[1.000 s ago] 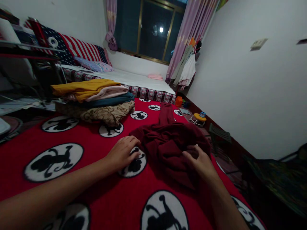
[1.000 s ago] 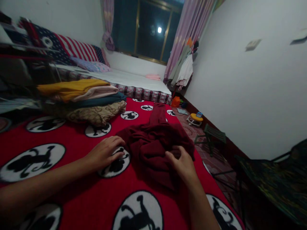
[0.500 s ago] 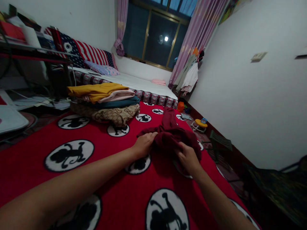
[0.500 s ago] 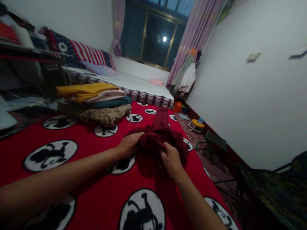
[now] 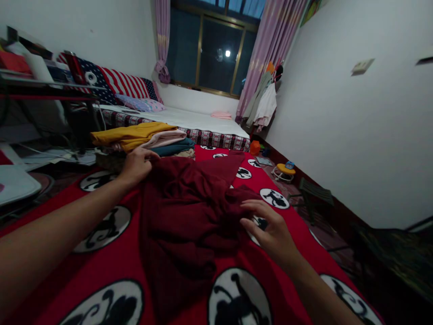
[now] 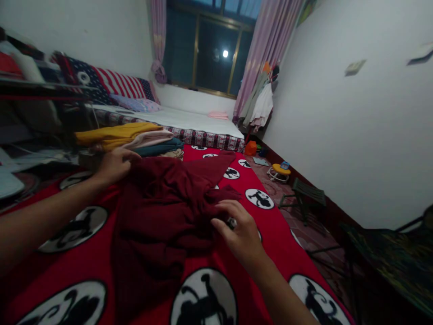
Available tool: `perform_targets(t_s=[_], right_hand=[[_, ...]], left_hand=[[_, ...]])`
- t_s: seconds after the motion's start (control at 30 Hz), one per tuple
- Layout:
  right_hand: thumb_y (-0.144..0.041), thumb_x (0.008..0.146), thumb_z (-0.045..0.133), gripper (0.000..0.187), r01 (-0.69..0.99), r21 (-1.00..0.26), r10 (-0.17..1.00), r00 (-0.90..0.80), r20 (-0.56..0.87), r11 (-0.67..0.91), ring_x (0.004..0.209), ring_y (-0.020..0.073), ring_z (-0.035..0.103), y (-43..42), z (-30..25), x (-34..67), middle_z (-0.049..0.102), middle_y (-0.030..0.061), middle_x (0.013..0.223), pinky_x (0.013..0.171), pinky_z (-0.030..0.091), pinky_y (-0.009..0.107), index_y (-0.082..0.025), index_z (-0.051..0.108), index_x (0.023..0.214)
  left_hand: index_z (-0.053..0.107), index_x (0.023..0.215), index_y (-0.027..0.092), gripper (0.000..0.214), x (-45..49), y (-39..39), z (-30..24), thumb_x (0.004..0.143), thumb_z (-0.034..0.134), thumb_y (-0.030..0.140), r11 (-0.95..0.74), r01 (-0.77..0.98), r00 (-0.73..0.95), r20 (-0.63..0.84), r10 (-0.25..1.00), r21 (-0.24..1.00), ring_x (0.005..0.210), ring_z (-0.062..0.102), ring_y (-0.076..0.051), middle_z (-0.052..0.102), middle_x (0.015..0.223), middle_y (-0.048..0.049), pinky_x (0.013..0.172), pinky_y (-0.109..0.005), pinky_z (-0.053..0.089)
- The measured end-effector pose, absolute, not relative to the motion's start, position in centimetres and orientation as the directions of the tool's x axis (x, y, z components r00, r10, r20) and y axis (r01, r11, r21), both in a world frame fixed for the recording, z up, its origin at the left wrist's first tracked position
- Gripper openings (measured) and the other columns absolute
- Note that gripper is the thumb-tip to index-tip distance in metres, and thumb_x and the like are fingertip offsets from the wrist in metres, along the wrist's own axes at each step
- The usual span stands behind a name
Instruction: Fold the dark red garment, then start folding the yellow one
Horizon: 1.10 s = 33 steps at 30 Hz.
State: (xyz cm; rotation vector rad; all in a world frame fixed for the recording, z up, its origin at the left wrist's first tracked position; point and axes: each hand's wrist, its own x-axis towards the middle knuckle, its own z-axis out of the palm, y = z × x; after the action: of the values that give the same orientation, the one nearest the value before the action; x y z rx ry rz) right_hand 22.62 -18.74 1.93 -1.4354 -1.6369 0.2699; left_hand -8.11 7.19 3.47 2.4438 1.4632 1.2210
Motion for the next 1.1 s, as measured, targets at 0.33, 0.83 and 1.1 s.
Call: perform_targets(t_s=[0.33, 0.83, 1.1], right_hand=[[-0.037, 0.075, 0.068, 0.084, 0.852, -0.523, 0.934, 0.199, 0.297, -0.015, 0.097, 0.0219, 0.063, -15.9, -2.7, 26.5, 0.032, 0.0140, 0.149, 0.087, 0.052, 0.041, -0.029, 0.029, 0.148], [-0.018, 0.068, 0.059, 0.081, 0.670, -0.741, 0.914, 0.274, 0.299, 0.042, 0.056, 0.0081, 0.053, -11.7, -5.2, 31.3, 0.055, 0.0118, 0.131, 0.059, 0.048, 0.026, -0.025, 0.033, 0.145], [-0.016, 0.063, 0.058, 0.029, 0.777, -0.617, 0.854, 0.231, 0.466, 0.126, 0.111, 0.0253, 0.054, -9.9, -4.3, 29.4, 0.061, 0.0101, 0.118, 0.098, 0.042, 0.042, -0.020, 0.072, 0.089]], left_hand=[[0.063, 0.119, 0.025, 0.038, -4.3, 2.3, -1.4, 0.085, 0.052, 0.041, -0.654, 0.737, 0.518, 0.479, 0.708, 0.170, 0.119, 0.051, -0.029, 0.055, 0.128, -0.0081, 0.103, -0.045, 0.041], [0.069, 0.102, 0.025, 0.022, -3.2, -4.8, -0.6, 0.092, 0.051, 0.033, -0.862, 0.433, 0.696, 0.509, 0.507, 0.266, 0.116, 0.053, -0.024, 0.058, 0.122, -0.0071, 0.100, -0.040, 0.043], [0.049, 0.135, 0.033, 0.075, -2.7, -11.6, -0.4, 0.065, 0.075, 0.039, -0.904, 0.378, 0.904, 0.129, 0.407, 0.202, 0.126, 0.041, -0.036, 0.043, 0.143, -0.0094, 0.101, -0.052, 0.040]])
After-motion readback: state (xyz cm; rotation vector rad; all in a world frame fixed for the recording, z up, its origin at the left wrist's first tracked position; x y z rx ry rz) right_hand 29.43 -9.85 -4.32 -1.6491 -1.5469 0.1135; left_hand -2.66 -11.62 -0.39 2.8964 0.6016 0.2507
